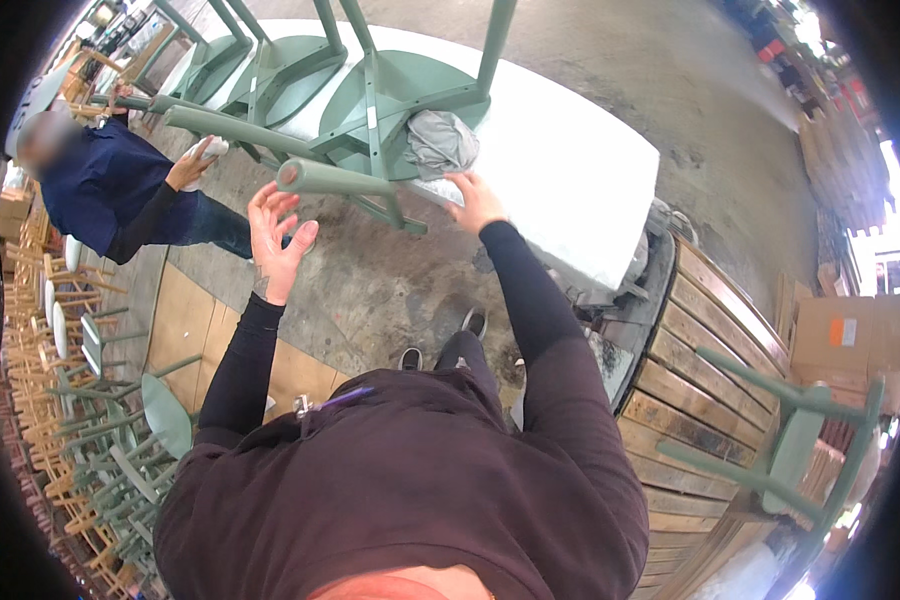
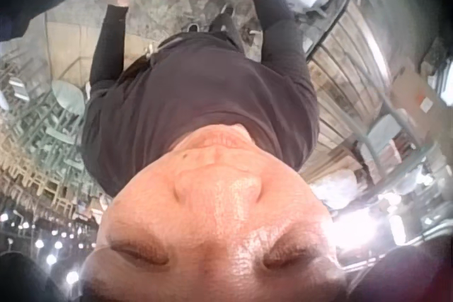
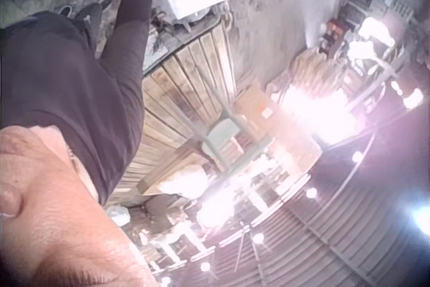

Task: The person wipes the underside and legs of green plastic chairs using a cloth. They repeatedly lift, rotate, and wipe each chair, then place it on a wooden pallet. Another person is visible nearby performing similar actions.

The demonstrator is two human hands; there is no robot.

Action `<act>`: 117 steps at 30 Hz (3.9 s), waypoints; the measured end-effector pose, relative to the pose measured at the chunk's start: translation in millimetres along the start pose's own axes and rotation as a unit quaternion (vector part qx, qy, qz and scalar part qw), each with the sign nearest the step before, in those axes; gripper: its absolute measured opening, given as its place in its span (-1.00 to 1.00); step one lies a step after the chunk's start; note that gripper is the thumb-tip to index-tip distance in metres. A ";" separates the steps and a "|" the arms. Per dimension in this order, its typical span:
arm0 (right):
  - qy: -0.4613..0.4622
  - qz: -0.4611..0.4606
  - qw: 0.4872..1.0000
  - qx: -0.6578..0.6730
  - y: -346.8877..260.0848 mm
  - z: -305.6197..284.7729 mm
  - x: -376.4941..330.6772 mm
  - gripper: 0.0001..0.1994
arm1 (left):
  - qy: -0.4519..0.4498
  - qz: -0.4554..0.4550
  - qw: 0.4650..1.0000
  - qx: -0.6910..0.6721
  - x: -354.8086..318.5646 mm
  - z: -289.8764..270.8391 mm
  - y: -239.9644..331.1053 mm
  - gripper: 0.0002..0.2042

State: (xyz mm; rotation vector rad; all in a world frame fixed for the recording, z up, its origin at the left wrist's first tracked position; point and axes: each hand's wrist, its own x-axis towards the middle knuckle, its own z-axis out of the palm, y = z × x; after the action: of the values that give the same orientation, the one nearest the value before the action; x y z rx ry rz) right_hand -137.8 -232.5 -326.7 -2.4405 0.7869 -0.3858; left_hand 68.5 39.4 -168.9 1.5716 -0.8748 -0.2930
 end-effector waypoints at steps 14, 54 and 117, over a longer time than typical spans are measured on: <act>-0.052 -0.176 0.981 -0.060 18.4 132.0 156.7 -0.74 | -0.062 0.021 0.997 -0.040 59.6 49.3 -8.6 -0.66; -0.024 0.414 0.290 0.863 94.5 -116.7 -185.2 -0.56 | -0.067 -0.152 0.928 -0.334 31.7 186.1 30.3 -0.73; 0.269 0.475 0.836 -0.045 94.4 -45.3 20.8 -0.66 | -0.406 0.172 0.874 -0.206 94.9 118.0 78.7 -0.58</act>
State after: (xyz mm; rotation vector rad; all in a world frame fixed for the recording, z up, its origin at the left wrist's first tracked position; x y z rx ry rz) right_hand -182.9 -328.0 -342.0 -1.6789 2.1381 -0.6285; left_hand 29.3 -108.7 -93.5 0.8356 -1.5926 -0.8553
